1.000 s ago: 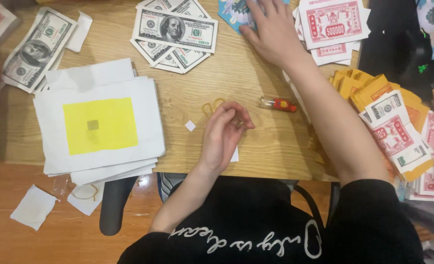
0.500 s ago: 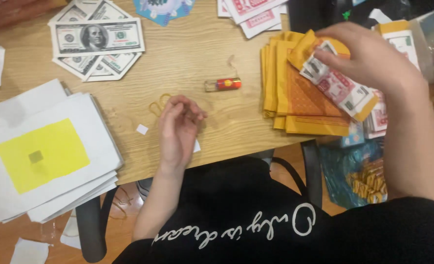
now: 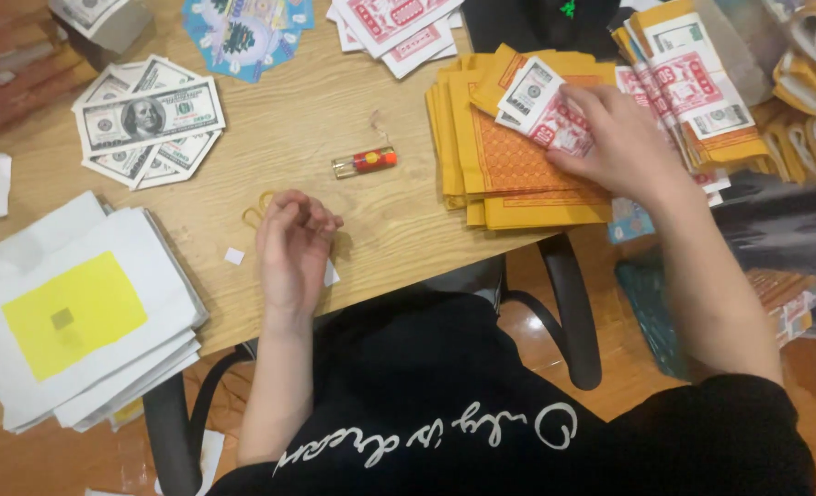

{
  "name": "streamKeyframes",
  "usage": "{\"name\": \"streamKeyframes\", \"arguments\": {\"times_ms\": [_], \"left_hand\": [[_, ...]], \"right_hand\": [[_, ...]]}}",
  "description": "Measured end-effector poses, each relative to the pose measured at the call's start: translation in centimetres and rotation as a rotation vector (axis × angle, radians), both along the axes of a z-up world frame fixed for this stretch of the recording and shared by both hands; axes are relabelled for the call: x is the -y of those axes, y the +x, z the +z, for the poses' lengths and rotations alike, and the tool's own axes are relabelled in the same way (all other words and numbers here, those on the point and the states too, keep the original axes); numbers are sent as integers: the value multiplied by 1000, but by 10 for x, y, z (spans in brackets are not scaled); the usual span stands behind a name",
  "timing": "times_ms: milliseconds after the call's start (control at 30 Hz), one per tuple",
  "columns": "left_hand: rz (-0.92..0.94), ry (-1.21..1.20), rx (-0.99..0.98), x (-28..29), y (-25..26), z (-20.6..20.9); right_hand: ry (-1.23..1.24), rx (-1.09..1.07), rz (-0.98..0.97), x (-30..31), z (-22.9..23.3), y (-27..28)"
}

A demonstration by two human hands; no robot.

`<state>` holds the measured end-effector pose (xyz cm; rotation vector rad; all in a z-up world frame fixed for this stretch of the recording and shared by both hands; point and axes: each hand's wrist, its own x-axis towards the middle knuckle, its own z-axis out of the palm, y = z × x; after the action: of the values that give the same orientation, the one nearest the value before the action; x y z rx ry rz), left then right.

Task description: The person bundles stacks of ritual paper currency by hand, selecting sheets from different piles and securing the stack with a rubber band.

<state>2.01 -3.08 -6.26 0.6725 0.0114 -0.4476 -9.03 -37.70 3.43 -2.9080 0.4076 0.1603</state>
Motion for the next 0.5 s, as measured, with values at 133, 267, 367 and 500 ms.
{"name": "streamKeyframes", "arguments": {"times_ms": [133,267,367,500], "left_hand": [[22,50,58,-16,1,8],[51,94,134,-36,1,18],[54,169,220,-57,4,23],[155,463,454,-97,3,35]], "right_hand": [[3,197,117,12,-7,-2],[-61,129,173,9,-11,5],[-3,169,195,6,-9,7],[-32,204,193,12,-23,11]]}}
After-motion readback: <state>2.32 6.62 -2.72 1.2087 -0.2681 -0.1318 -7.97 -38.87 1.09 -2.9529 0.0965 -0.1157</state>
